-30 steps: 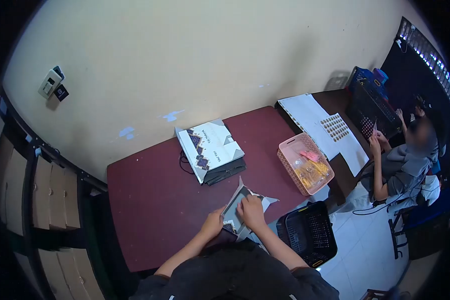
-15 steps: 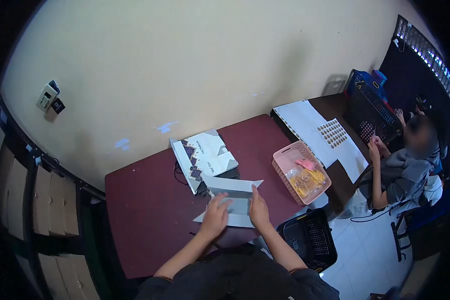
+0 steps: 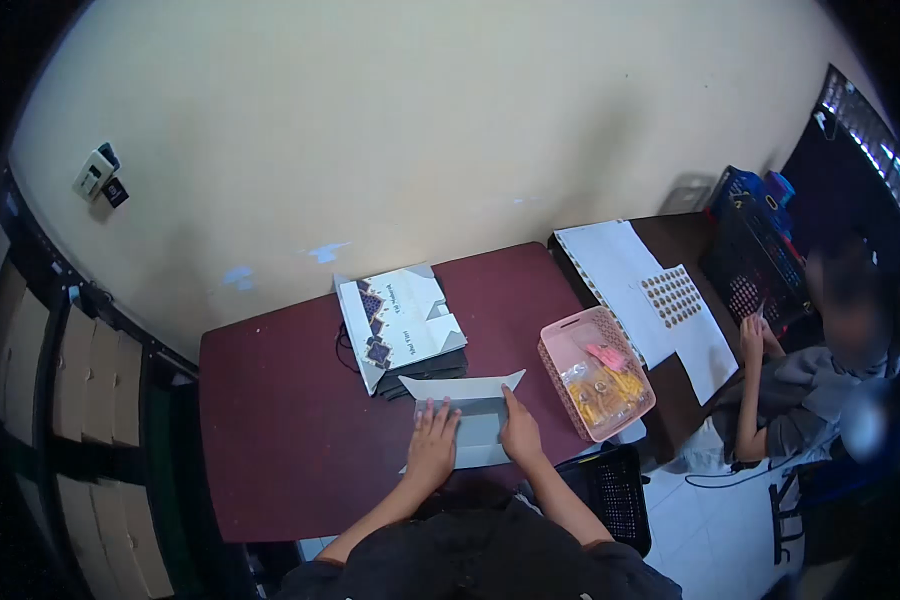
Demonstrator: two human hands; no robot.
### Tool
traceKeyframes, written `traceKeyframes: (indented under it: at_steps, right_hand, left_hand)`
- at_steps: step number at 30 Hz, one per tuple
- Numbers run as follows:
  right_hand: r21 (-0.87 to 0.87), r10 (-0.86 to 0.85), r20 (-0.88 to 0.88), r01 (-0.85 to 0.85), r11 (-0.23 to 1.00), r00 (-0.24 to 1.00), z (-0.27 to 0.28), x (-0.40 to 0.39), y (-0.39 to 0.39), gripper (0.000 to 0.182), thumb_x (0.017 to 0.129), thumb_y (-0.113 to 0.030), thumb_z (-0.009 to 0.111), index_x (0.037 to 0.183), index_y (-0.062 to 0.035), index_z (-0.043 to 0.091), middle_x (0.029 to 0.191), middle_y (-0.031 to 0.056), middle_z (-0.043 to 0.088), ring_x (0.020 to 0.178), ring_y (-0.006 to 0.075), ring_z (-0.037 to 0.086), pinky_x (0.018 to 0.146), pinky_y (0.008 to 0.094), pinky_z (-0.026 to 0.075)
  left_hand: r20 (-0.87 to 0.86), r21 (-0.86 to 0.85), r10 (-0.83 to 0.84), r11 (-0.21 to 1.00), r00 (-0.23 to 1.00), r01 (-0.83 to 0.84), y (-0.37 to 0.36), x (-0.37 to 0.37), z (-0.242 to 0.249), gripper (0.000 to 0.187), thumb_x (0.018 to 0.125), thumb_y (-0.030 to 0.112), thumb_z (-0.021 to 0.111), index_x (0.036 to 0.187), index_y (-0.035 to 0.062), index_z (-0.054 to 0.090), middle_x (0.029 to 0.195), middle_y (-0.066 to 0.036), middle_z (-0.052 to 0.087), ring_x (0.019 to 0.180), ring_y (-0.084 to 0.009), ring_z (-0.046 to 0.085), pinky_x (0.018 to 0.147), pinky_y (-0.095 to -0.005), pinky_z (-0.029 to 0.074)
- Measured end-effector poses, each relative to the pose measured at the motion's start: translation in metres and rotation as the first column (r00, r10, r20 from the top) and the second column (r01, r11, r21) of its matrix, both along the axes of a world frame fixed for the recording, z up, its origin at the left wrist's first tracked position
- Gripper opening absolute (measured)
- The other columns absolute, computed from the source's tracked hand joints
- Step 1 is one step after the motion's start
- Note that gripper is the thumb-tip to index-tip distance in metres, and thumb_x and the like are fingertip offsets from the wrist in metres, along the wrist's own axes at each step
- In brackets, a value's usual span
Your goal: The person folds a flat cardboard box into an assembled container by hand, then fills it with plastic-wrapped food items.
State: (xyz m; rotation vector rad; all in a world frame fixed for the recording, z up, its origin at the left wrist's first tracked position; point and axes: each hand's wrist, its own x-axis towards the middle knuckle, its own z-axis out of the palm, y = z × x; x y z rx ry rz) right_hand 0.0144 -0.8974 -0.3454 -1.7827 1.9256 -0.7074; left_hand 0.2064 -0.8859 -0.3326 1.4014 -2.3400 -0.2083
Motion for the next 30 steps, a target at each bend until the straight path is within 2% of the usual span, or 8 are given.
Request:
traceKeyframes:
  at_steps: [4,8,13,16,19,23,28,30]
  right_hand:
    - [0.015,0.014,0.035,-0.014,1.000,0.999,-0.004,-0.005,-0.004,0.052,0.080,0.000,0.044,0.131,-0.0084,0.042,0.107,0.0270,0.057,0.094,0.0427,0.056,0.083,0.0479,0.044]
    - [-0.037,0.029,0.106,-0.025,0.999,0.994,-0.009,-0.006,-0.004,0.037,0.087,-0.008,0.048,0.124,-0.0061,0.048,0.099,0.0283,0.058,0.091,0.0422,0.058,0.080,0.0465,0.045]
    - [-0.129,0.069,0.237,-0.039,0.991,0.969,-0.016,-0.015,-0.021,0.022,0.085,0.000,0.048,0.104,-0.0015,0.060,0.081,0.0280,0.059,0.078,0.0399,0.061,0.069,0.0418,0.047]
    - [-0.184,0.133,0.197,-0.097,0.978,0.971,-0.022,-0.017,-0.039,0.019,0.085,0.000,0.048,0.100,0.0000,0.061,0.081,0.0272,0.060,0.078,0.0398,0.062,0.068,0.0413,0.048]
    - [-0.153,0.118,0.203,-0.087,0.984,0.972,-0.012,-0.012,-0.051,0.018,0.085,0.000,0.049,0.098,0.0010,0.061,0.083,0.0265,0.061,0.079,0.0400,0.062,0.069,0.0412,0.048]
    - [-0.151,0.128,0.186,-0.100,0.983,0.974,-0.012,-0.016,-0.056,0.022,0.083,-0.001,0.050,0.102,-0.0008,0.061,0.090,0.0252,0.060,0.086,0.0402,0.059,0.074,0.0427,0.047]
    - [0.005,0.129,-0.032,-0.129,0.992,0.991,0.006,-0.018,-0.046,0.029,0.082,-0.010,0.057,0.110,-0.0024,0.059,0.117,0.0224,0.049,0.110,0.0361,0.047,0.089,0.0419,0.039]
    - [-0.181,0.262,-0.131,-0.283,0.942,0.956,0.015,-0.021,-0.044,0.047,0.080,-0.023,0.063,0.122,-0.0058,0.053,0.135,0.0204,0.034,0.125,0.0356,0.032,0.101,0.0459,0.029]
  left_hand:
    - [-0.055,0.274,0.289,0.925,0.956,-0.264,-0.003,0.025,-0.011,0.055,0.087,0.014,0.044,0.139,0.0094,0.029,0.141,-0.023,0.029,0.131,-0.0425,0.026,0.106,-0.0509,0.023]
    - [-0.544,0.540,0.342,0.842,0.766,0.007,0.000,0.027,-0.037,0.068,0.084,-0.001,0.039,0.145,0.0124,0.012,0.143,-0.025,0.024,0.132,-0.0412,0.024,0.108,-0.0418,0.024]
    - [-0.629,0.513,0.328,0.856,0.705,0.060,-0.008,0.027,-0.049,0.072,0.082,-0.003,0.040,0.145,0.0149,0.011,0.146,-0.024,0.016,0.134,-0.0418,0.017,0.110,-0.0402,0.018]
    - [-0.375,0.483,0.402,0.854,0.836,-0.194,-0.023,0.024,-0.025,0.068,0.084,0.008,0.047,0.144,0.0201,0.019,0.147,-0.022,0.012,0.134,-0.0455,0.010,0.109,-0.0506,0.014]
    - [0.056,0.075,0.265,0.960,0.963,-0.269,-0.049,0.027,-0.008,0.060,0.084,0.039,0.054,0.137,0.0193,0.035,0.148,-0.016,0.014,0.135,-0.0431,0.010,0.104,-0.0642,0.006]
    - [0.073,0.259,-0.018,0.966,0.997,-0.002,-0.052,0.039,-0.013,0.094,0.067,0.067,0.059,0.138,0.0126,0.032,0.144,-0.010,0.026,0.137,-0.0367,0.012,0.103,-0.0665,0.002]
    - [0.022,0.248,-0.081,0.966,0.997,0.073,-0.039,0.044,-0.010,0.107,0.056,0.070,0.066,0.141,0.0173,0.028,0.141,-0.011,0.030,0.135,-0.0371,0.017,0.103,-0.0658,0.007]
    - [0.027,0.278,-0.069,0.959,0.997,0.058,-0.038,0.044,-0.011,0.103,0.058,0.067,0.067,0.141,0.0186,0.029,0.141,-0.009,0.030,0.133,-0.0362,0.021,0.104,-0.0648,0.010]
